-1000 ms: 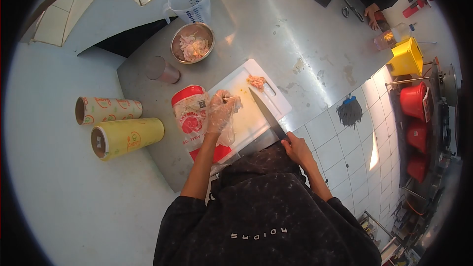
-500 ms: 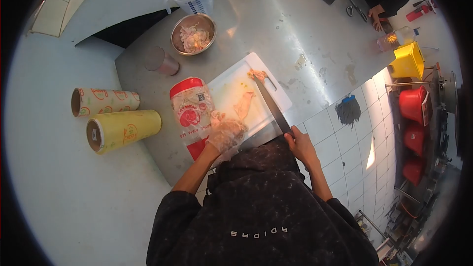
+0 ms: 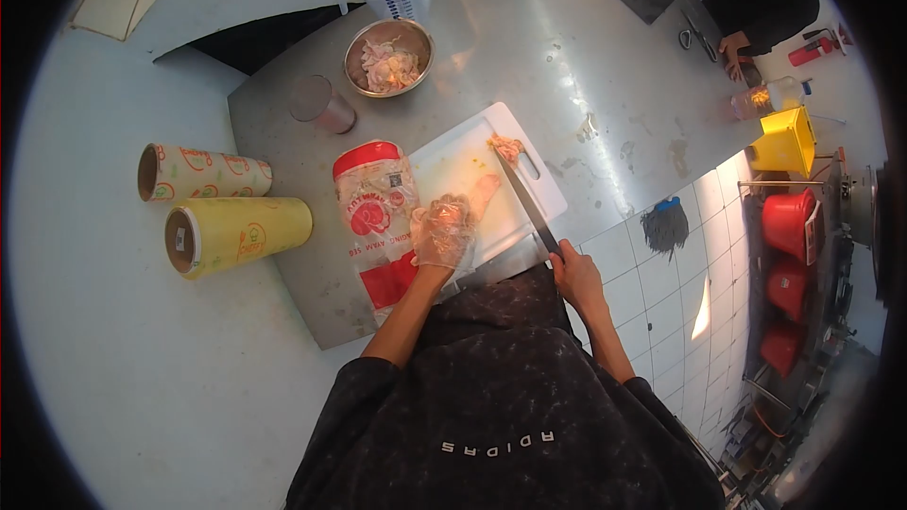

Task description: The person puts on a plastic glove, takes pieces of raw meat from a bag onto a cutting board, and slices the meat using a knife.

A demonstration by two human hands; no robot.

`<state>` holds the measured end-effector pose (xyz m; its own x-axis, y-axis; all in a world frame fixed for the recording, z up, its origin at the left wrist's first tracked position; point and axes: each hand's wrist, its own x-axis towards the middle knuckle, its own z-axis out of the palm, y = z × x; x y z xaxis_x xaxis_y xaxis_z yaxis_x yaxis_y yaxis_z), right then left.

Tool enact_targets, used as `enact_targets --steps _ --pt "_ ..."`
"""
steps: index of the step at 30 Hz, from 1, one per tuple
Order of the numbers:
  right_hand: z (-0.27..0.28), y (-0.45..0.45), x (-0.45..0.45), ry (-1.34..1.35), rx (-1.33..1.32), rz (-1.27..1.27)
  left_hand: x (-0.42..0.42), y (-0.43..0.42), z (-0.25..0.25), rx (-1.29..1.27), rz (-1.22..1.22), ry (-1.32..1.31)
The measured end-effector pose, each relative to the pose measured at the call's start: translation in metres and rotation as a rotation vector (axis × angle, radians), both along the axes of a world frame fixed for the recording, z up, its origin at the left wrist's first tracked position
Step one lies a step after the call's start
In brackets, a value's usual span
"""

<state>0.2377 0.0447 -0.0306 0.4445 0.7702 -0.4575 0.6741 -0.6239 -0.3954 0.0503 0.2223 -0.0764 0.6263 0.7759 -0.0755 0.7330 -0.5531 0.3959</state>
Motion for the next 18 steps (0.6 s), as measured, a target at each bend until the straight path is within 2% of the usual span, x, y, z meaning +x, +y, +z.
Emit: enact_targets --steps 2,5,8,11,14,17,18 --pt "0.001 -0.001 0.0 0.027 0.002 -0.008 -0.003 0.002 -0.002 -0.013 -0.003 0.017" --pt "-0.001 -0.001 -0.003 0.098 0.029 -0.024 -0.011 0.002 -0.067 0.12 -0.006 -0.013" --pt "-0.004 -0.001 -0.007 0.143 0.073 -0.083 -0.003 0.007 -0.044 0.041 -0.013 0.061" --pt "-0.003 0.001 -0.007 0.167 0.083 -0.137 0.001 0.01 -0.029 -0.184 0.088 0.044" --pt "0.002 0.001 -0.005 0.185 0.101 -0.184 0.005 0.02 0.001 -0.127 0.097 -0.029" --pt "-0.009 -0.009 -0.002 0.171 0.135 -0.193 0.006 0.061 0.037 -0.492 0.075 -0.353" --pt "-0.014 -0.011 -0.002 0.159 0.145 -0.184 0.009 0.074 0.062 -0.552 0.108 -0.379"
